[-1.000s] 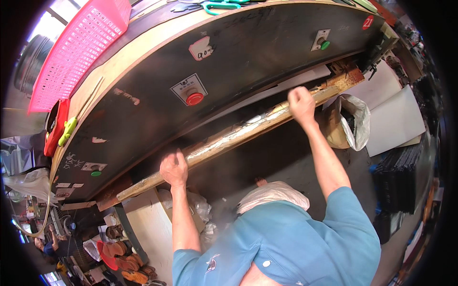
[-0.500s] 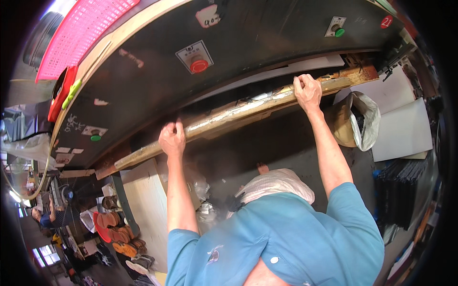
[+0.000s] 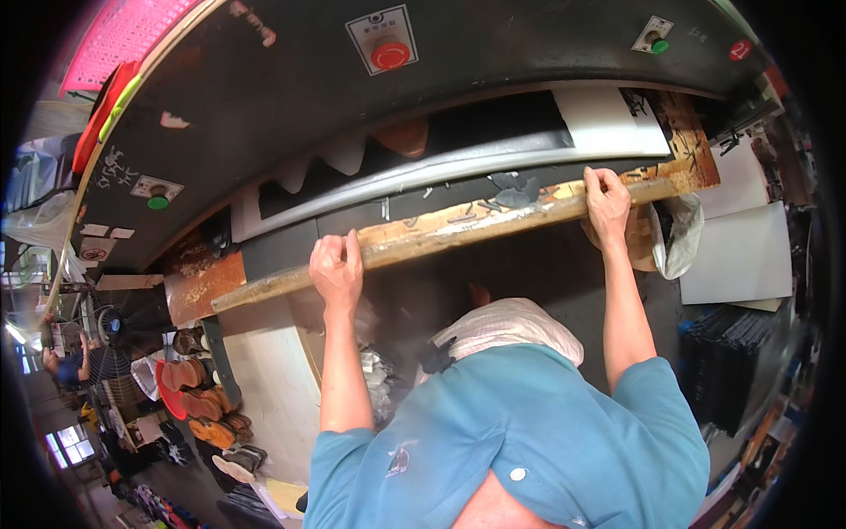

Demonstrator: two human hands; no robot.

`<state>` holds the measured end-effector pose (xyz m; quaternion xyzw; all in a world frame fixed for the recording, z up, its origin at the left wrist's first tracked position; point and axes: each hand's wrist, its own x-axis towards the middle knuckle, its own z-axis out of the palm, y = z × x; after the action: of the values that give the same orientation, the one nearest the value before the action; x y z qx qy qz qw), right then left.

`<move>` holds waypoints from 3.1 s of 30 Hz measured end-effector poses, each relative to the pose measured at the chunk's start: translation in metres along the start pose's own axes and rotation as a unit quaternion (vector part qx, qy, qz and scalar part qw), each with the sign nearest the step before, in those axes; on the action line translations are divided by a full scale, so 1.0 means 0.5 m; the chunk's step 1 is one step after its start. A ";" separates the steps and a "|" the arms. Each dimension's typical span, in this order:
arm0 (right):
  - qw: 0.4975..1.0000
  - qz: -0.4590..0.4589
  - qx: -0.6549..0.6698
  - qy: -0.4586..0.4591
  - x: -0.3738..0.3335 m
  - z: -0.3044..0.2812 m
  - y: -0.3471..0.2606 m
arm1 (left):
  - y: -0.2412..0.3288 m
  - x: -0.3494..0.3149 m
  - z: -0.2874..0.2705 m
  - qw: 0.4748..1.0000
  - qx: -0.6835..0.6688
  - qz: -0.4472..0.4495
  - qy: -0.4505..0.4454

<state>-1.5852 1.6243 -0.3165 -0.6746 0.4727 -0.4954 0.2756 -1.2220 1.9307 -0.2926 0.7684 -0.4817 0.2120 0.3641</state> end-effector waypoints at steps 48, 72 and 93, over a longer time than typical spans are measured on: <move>0.786 0.175 0.475 -0.355 -0.212 0.056 -0.309 | 0.064 -0.101 -0.269 0.930 -0.248 -0.264 -0.065; 0.824 0.173 0.414 -0.347 -0.190 0.049 -0.336 | -0.264 -0.134 -0.451 0.887 -0.172 -0.419 0.091; 0.938 -0.213 -0.123 -0.244 -0.204 0.035 -0.272 | -0.300 -0.159 -0.395 0.946 0.152 -0.254 0.129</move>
<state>-1.5258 1.7700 -0.2499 -0.8883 0.2934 -0.3007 0.1855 -1.1183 2.1684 -0.2722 0.8774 -0.1818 0.2811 0.3436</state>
